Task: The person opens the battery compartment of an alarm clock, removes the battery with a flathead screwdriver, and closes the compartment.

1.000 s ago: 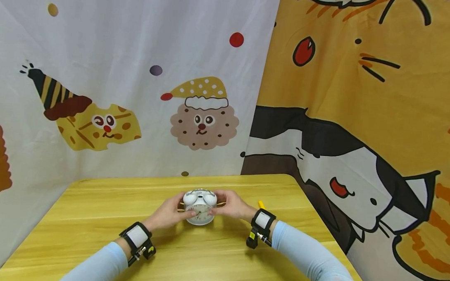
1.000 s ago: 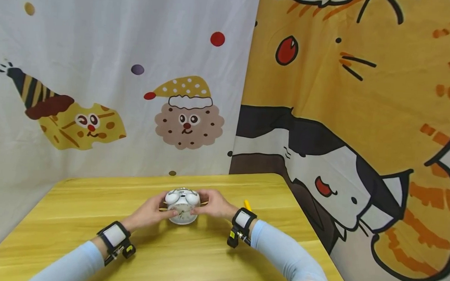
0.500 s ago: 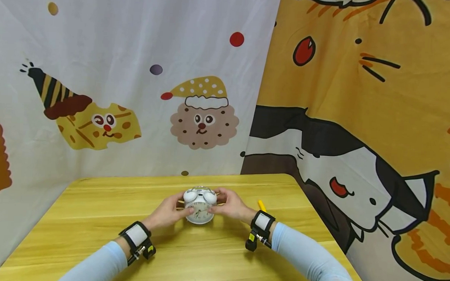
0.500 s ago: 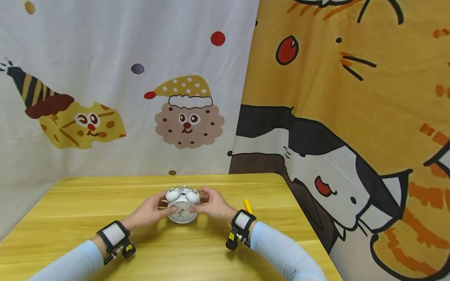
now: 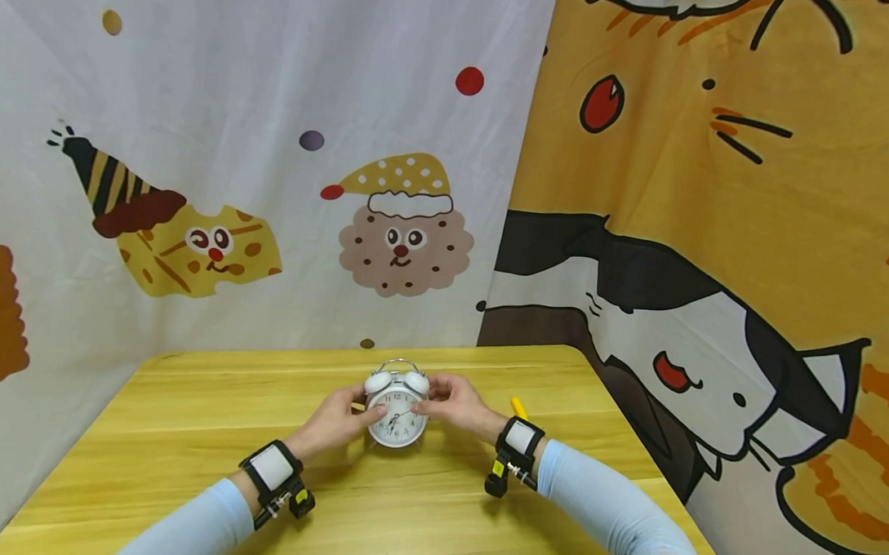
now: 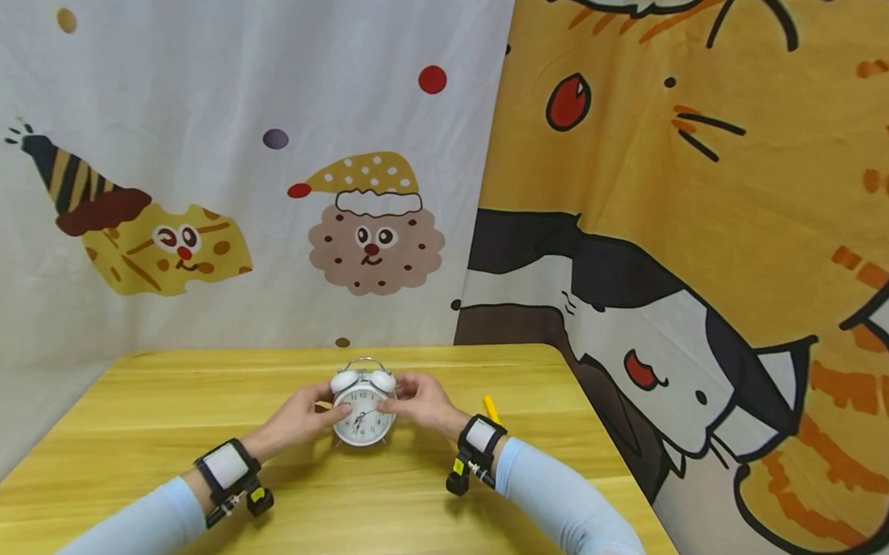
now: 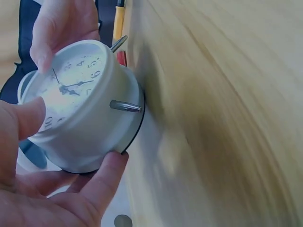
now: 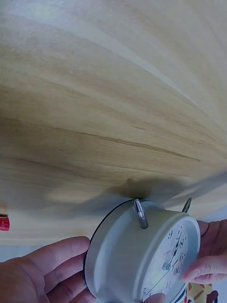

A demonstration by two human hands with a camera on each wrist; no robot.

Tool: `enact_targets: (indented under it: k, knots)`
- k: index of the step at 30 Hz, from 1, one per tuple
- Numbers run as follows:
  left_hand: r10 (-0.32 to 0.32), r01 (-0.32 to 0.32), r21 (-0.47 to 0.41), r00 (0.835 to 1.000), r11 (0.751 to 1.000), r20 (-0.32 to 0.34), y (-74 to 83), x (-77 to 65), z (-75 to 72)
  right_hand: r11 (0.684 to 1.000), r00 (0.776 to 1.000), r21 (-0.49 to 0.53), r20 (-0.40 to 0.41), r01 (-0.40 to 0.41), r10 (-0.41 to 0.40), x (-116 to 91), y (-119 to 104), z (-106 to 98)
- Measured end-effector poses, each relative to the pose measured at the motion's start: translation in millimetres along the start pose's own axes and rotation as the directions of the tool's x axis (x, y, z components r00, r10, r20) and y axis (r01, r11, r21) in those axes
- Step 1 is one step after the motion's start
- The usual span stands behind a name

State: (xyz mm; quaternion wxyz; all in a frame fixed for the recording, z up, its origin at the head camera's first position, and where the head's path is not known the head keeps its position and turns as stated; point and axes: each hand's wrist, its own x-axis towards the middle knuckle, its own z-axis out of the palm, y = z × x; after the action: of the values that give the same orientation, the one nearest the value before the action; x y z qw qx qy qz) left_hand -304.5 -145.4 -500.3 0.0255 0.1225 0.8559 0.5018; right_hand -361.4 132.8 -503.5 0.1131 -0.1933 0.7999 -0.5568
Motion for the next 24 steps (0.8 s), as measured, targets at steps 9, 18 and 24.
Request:
enact_targets:
  k: [9,18,24]
  knots:
    - [-0.058,0.058,-0.029,0.998,0.998,0.008,4.8,-4.6,1.0,0.991,0.997,0.108,0.023,-0.073,0.071,0,2,2]
    - [-0.061,0.062,-0.008,0.998,0.998,0.018,2.4,-2.7,3.8,0.975,0.986,0.144,0.024,-0.167,0.166,-6,-1,7]
    - [-0.111,0.114,-0.061,0.992,0.992,0.055,1.7,-3.3,5.7,0.958,0.977,0.192,0.022,-0.213,0.213,-7,2,11]
